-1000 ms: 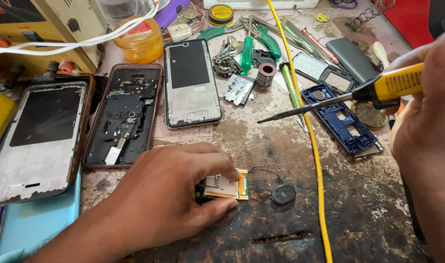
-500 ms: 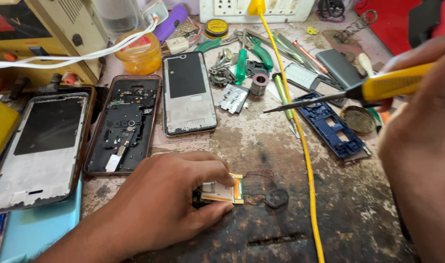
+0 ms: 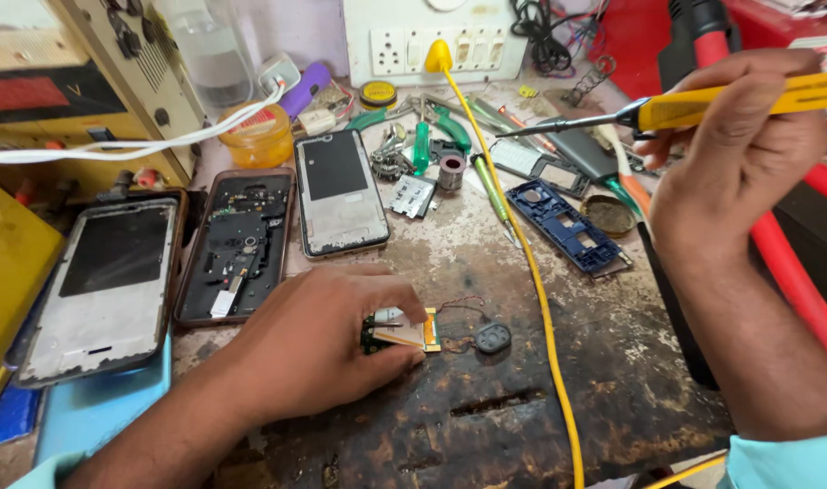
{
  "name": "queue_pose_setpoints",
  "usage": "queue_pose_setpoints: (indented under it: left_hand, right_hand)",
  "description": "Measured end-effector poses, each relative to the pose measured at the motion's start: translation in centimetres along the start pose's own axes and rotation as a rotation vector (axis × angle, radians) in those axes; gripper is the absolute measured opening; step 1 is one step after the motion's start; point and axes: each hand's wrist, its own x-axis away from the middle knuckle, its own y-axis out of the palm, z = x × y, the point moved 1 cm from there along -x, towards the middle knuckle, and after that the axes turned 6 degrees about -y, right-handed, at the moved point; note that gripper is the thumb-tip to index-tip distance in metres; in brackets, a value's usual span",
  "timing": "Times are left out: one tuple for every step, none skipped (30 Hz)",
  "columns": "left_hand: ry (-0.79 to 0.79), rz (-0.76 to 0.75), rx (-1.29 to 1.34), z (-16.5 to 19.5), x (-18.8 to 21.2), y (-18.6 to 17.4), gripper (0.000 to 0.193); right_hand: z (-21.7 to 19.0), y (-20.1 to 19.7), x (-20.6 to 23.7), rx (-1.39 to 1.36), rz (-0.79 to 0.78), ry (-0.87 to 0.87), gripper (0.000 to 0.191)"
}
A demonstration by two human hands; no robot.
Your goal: The person solders a small circuit board and a phone battery's flex connector on a cluttered repair bench, holding the board with one hand while applying a soldering iron with the other, and uses tweezers to position the flex cable on the battery. Disassembled phone frames and housings lie around the work area.
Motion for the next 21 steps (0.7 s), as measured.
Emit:
queue_pose_setpoints:
  left_hand:
    - [-0.063, -0.03, -0.012, 0.0, 0.0, 0.0, 0.032]
    - [-0.008, 0.002, -0.02, 0.2, 0.0, -0.1, 0.03]
    - [0.047, 0.032, -0.029, 0.3, 0.0, -0.2, 0.029]
    - [0.101, 0.06, -0.036, 0.4, -0.1, -0.2, 0.027]
    - [0.037, 0.024, -0.021, 0.4, 0.0, -0.2, 0.029]
    - [-0.027, -0.012, -0.008, 0.4, 0.1, -0.2, 0.031]
    - [-0.09, -0.045, 0.006, 0.3, 0.0, -0.1, 0.034]
    - [-0.107, -0.066, -0.007, 0.2, -0.2, -0.1, 0.034]
    - [-0.126, -0.085, -0.017, 0.2, -0.2, -0.1, 0.034]
    - [-0.15, -0.104, -0.027, 0.1, 0.0, 0.0, 0.034]
    - [-0.034, -0.049, -0.015, 0.1, 0.0, -0.1, 0.032]
    - [0.084, 0.007, -0.003, 0.1, -0.1, -0.1, 0.029]
    - [0.203, 0.064, 0.002, 0.0, 0.0, -0.1, 0.027]
    - [0.209, 0.062, 0.007, -0.2, 0.0, -0.2, 0.028]
    - [0.216, 0.059, 0.015, -0.4, 0.0, -0.1, 0.029]
    - [0.22, 0.051, 0.026, -0.6, 0.1, -0.1, 0.029]
    - [0.214, 0.037, 0.041, -0.8, 0.1, 0.0, 0.03]
    - [0.206, 0.027, 0.055, -1.0, 0.0, 0.0, 0.031]
    - [0.194, 0.017, 0.067, -1.1, 0.0, 0.0, 0.032]
    - [0.253, 0.071, 0.085, -1.1, 0.1, -0.1, 0.036]
    - [0.309, 0.122, 0.103, -1.0, 0.2, -0.2, 0.04]
  right_hand:
    - [0.1, 0.1, 0.0, 0.0, 0.008, 0.006, 0.054]
    - [0.2, 0.2, 0.0, 0.0, 0.016, 0.012, 0.054]
    - [0.3, 0.2, 0.0, 0.009, 0.018, 0.01, 0.055]
    - [0.4, 0.3, 0.1, 0.009, 0.021, 0.02, 0.054]
    - [0.5, 0.4, 0.2, 0.009, 0.025, 0.031, 0.054]
    - [0.6, 0.4, 0.3, -0.002, 0.033, 0.05, 0.053]
    - [0.7, 0.5, 0.4, -0.019, 0.041, 0.061, 0.052]
    - [0.8, 0.5, 0.4, -0.036, 0.049, 0.071, 0.051]
    - [0.7, 0.6, 0.5, -0.061, 0.055, 0.078, 0.05]
    - [0.7, 0.6, 0.6, -0.078, 0.057, 0.077, 0.049]
    - [0.6, 0.7, 0.5, -0.096, 0.058, 0.077, 0.048]
    - [0.4, 0.8, 0.5, -0.101, 0.055, 0.067, 0.047]
    - [0.3, 1.0, 0.3, -0.109, 0.051, 0.057, 0.046]
    - [0.1, 1.2, 0.2, -0.116, 0.047, 0.047, 0.046]
    - [0.0, 1.4, 0.0, -0.123, 0.037, 0.041, 0.045]
    - [-0.3, 1.6, -0.1, -0.125, 0.029, 0.05, 0.045]
    - [-0.5, 1.8, -0.3, -0.128, 0.021, 0.059, 0.045]
    - [-0.6, 1.9, -0.4, -0.131, 0.015, 0.073, 0.045]
    - [-0.9, 2.1, -0.5, -0.136, 0.011, 0.076, 0.046]
    - [-1.0, 2.3, -0.6, -0.141, 0.006, 0.078, 0.046]
    - [-1.3, 2.3, -0.6, -0.144, 0.004, 0.071, 0.047]
